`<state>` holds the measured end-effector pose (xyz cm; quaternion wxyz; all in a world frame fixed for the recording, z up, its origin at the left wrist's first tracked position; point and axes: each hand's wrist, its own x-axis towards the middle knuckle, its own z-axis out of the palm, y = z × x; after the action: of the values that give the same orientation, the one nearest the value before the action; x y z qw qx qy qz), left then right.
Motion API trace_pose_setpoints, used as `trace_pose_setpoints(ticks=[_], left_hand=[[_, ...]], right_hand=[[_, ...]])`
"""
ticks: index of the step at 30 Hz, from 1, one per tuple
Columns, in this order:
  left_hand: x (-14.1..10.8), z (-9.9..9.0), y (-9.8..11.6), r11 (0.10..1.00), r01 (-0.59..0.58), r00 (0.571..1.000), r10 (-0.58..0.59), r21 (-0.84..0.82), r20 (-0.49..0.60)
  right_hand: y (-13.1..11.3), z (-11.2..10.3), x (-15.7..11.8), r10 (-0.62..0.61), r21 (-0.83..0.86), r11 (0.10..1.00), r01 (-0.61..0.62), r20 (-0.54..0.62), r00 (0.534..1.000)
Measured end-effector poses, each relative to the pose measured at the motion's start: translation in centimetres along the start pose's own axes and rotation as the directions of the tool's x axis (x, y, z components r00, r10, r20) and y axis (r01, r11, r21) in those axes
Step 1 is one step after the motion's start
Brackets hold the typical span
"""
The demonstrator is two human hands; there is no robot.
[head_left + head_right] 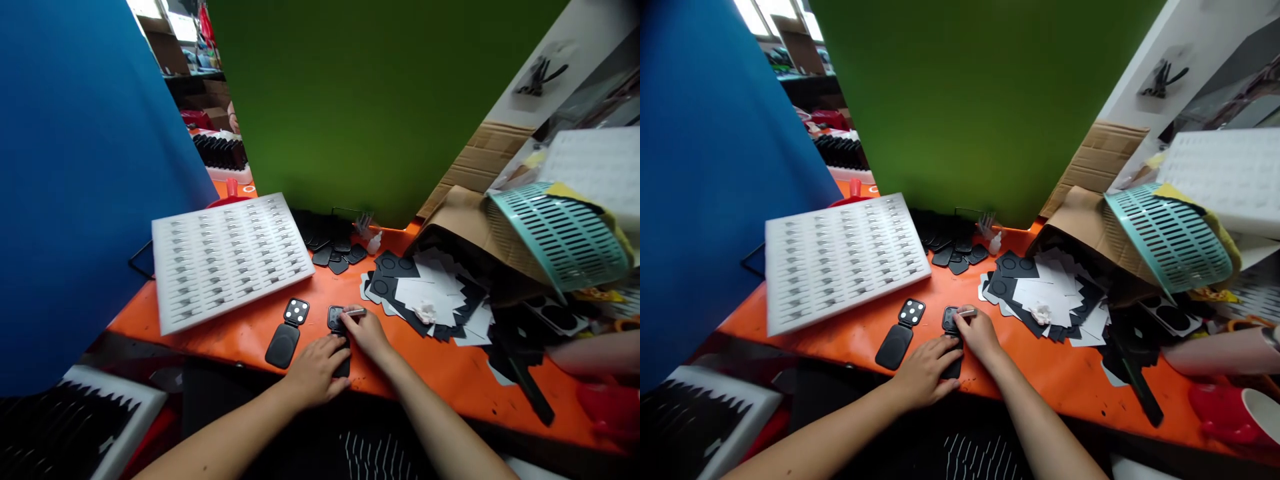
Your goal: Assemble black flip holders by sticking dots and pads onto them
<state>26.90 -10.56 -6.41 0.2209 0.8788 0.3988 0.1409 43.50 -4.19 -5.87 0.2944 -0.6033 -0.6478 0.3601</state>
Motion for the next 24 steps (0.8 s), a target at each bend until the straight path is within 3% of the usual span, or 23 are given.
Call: trace_pose_setpoints(ticks=[4,9,15,18,20,22,24], left_hand=[[0.4,0.2,0.0,0.999,0.03,0.999,-0.031,-0.01,-0.044],[0.2,0.2,0.1,0.999,0.035,0.997,-0.036,-0.017,-0.066],[0.3,0.2,0.0,0.998,0.05,0.997,-0.051,-0.024,-0.062],[0.3,0.1,0.0,0.998,0.057,0.996,-0.058,-0.03,-0.061],[0.2,0.1,-0.1,0.998,0.055,0.997,-0.057,-0.036,-0.06],[0.2,0.2,-0.2,0.998,0.047,0.997,-0.05,-0.045,-0.056],[0.2,0.3,-0.3,0.998,0.041,0.998,-0.043,-0.049,-0.054]], right_hand=[[-0.1,0.8,1.0,-0.066,-0.193,0.978,0.075,0.049,0.997],[-0.4,0.5,1.8,-0.098,-0.36,0.918,0.167,0.203,0.974],[-1.5,0.8,2.8,-0.065,-0.49,0.845,0.213,0.302,0.951],[-1.3,-0.1,2.8,0.012,-0.366,0.921,0.132,0.365,0.931],[-0.9,-1.2,2.7,0.074,-0.152,0.988,-0.007,0.441,0.895],[-0.5,-2.2,2.5,0.09,0.09,0.985,-0.148,0.469,0.879],[-0.4,-2.5,2.3,0.067,0.244,0.953,-0.182,0.415,0.907]])
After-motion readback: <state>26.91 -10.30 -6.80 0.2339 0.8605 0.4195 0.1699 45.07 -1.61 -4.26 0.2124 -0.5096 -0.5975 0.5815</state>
